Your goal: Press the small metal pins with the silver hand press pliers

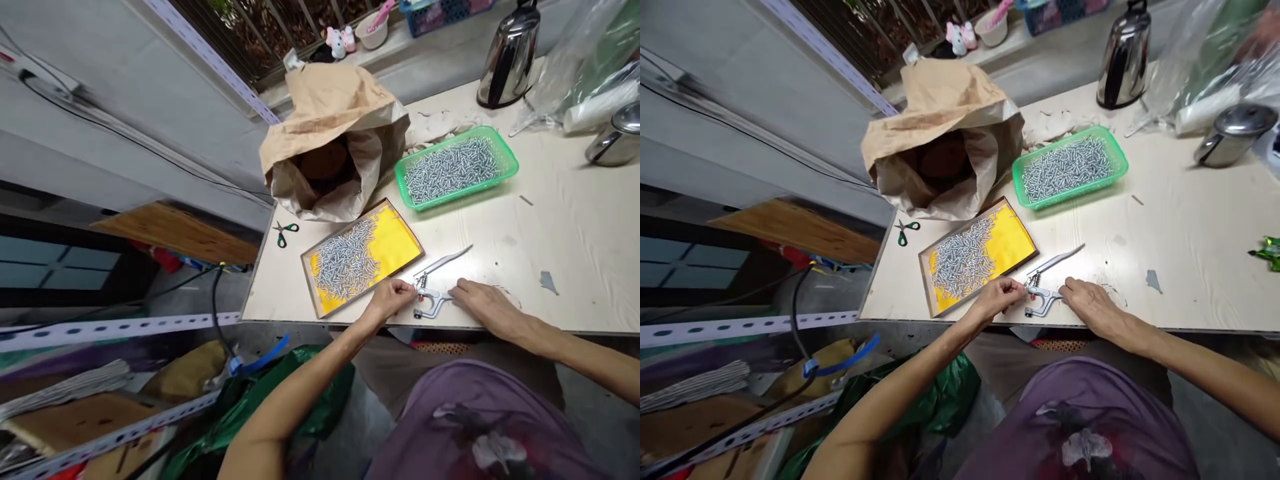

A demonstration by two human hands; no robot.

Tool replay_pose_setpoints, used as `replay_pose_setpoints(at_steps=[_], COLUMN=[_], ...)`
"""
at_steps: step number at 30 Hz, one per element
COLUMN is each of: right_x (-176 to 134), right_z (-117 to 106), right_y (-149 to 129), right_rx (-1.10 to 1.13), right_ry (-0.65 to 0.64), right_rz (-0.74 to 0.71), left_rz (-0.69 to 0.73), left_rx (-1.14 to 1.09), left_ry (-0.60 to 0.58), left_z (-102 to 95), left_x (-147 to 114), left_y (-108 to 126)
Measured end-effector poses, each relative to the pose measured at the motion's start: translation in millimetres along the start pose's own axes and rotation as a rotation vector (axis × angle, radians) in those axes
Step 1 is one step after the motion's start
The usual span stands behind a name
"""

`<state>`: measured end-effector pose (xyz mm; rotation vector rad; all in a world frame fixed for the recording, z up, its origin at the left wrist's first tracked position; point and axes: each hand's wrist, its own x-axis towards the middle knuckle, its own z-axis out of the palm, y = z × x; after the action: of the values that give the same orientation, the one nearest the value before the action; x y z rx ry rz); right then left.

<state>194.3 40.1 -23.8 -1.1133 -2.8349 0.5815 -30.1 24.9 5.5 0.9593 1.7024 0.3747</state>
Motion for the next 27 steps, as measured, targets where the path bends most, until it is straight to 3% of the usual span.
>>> replay_pose_setpoints(at_steps=[9, 16, 22, 27], right_x=[-3.0, -6.4, 12.2, 27.8], right_z=[-3.8, -8.0, -2.7, -0.1], right_y=[-6.3, -8.2, 21.2, 40.0], right_rx=[-0.018, -0.025, -0.081, -0.15], right_ry=[0.007, 0.006, 0.103, 0.039], right_rz=[0.011, -0.014, -0.055, -0.073], left_rz=[-0.145, -0.286, -0.34, -0.369], left_rx=[0.036, 0.098, 0.103, 0.086], left_ry=[-0.037, -0.168, -0.208, -0.195], left_z=[16.0, 10.8, 9.4, 12.4], left_x=[2.0, 5.2, 4.0, 3.6], left_y=[-15.8, -2.9, 2.5, -1.8])
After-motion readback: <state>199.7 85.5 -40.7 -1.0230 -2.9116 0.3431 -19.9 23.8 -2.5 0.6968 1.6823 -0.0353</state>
